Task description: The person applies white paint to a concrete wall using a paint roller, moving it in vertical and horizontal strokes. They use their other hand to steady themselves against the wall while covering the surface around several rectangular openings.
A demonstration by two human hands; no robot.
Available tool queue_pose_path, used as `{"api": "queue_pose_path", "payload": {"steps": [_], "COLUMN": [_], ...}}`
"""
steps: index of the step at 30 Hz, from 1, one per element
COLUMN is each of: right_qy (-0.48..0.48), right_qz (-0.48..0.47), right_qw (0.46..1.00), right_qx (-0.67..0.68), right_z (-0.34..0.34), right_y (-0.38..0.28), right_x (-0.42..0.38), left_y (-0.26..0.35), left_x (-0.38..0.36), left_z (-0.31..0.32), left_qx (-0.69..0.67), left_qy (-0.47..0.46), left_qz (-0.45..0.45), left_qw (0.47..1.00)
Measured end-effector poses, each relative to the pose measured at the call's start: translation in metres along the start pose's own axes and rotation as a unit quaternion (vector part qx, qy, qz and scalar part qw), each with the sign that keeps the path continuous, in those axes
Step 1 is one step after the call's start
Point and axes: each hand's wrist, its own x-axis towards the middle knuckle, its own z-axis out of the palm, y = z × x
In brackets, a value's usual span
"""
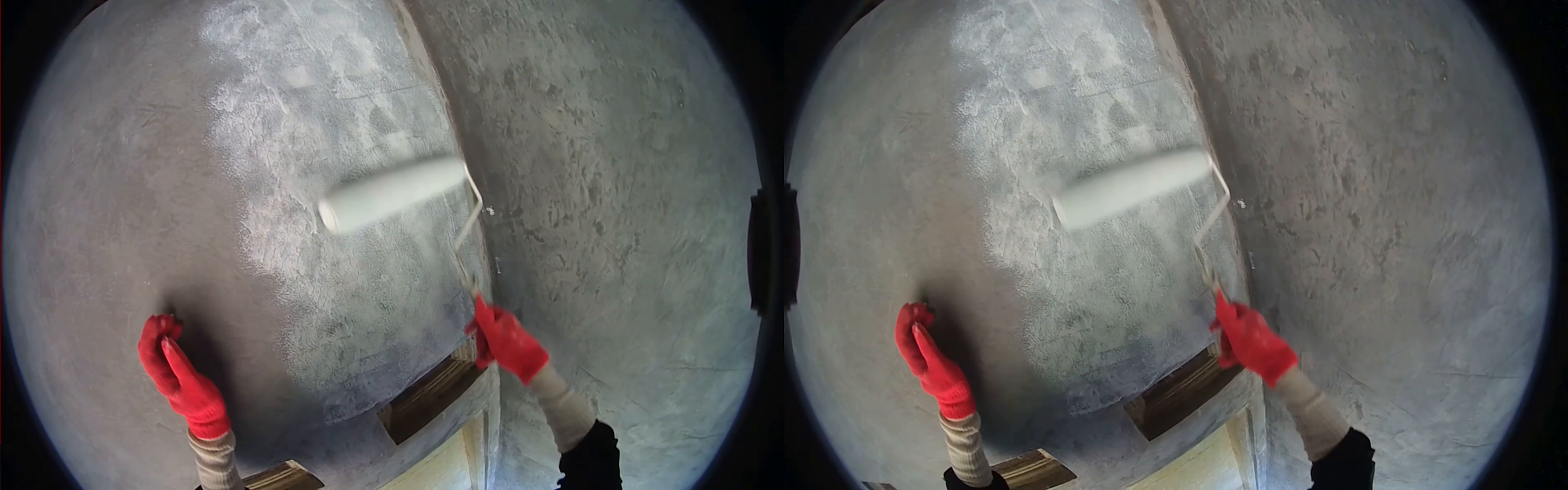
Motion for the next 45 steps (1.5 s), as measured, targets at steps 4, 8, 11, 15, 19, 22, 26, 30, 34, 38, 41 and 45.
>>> {"api": "queue_pose_path", "payload": {"steps": [4, 8, 11, 15, 19, 22, 26, 30, 34, 38, 41, 45], "right_qy": [-0.014, -0.013, -0.016, -0.007, 0.019, 0.01, -0.006, -0.012, 0.0, 0.021, 0.011, 0.0], "right_qz": [0.127, 0.225, 0.244, 0.123, 0.133, 0.156, 0.24, 0.252, 0.182, 0.151, 0.195, 0.241], "right_qw": [0.991, 0.971, 0.966, 0.989, 0.985, 0.984, 0.967, 0.964, 0.978, 0.984, 0.978, 0.966], "right_qx": [0.04, 0.077, 0.085, 0.084, 0.104, 0.082, 0.088, 0.089, 0.099, 0.094, 0.076, 0.088], "right_z": [0.0, 0.014, 0.023, 0.017, 0.012, 0.008, 0.019, 0.018, 0.012, 0.01, 0.012, 0.02], "right_y": [0.122, 0.21, 0.214, 0.155, 0.122, 0.16, 0.234, 0.236, 0.17, 0.16, 0.213, 0.239], "right_x": [-0.05, -0.099, -0.106, -0.063, -0.041, -0.058, -0.11, -0.114, -0.072, -0.053, -0.08, -0.104], "left_y": [-0.003, -0.003, -0.005, -0.008, -0.009, -0.011, -0.009, -0.01, -0.014, -0.014, -0.013, -0.016], "left_x": [-0.001, -0.001, -0.003, -0.003, -0.005, -0.004, -0.004, -0.005, -0.005, -0.007, -0.007, -0.007], "left_z": [-0.003, -0.002, -0.001, -0.004, -0.004, -0.005, -0.004, -0.005, -0.004, -0.006, -0.006, -0.006], "left_qx": [0.04, 0.055, 0.055, 0.071, 0.084, 0.086, 0.104, 0.103, 0.09, 0.086, 0.092, 0.101], "left_qy": [-0.029, -0.031, -0.034, -0.045, -0.044, -0.038, -0.041, -0.038, -0.033, -0.028, -0.035, -0.021], "left_qz": [0.039, 0.052, 0.056, 0.061, 0.071, 0.07, 0.073, 0.067, 0.064, 0.052, 0.069, 0.057], "left_qw": [0.998, 0.997, 0.996, 0.995, 0.993, 0.993, 0.991, 0.992, 0.993, 0.995, 0.993, 0.993]}}
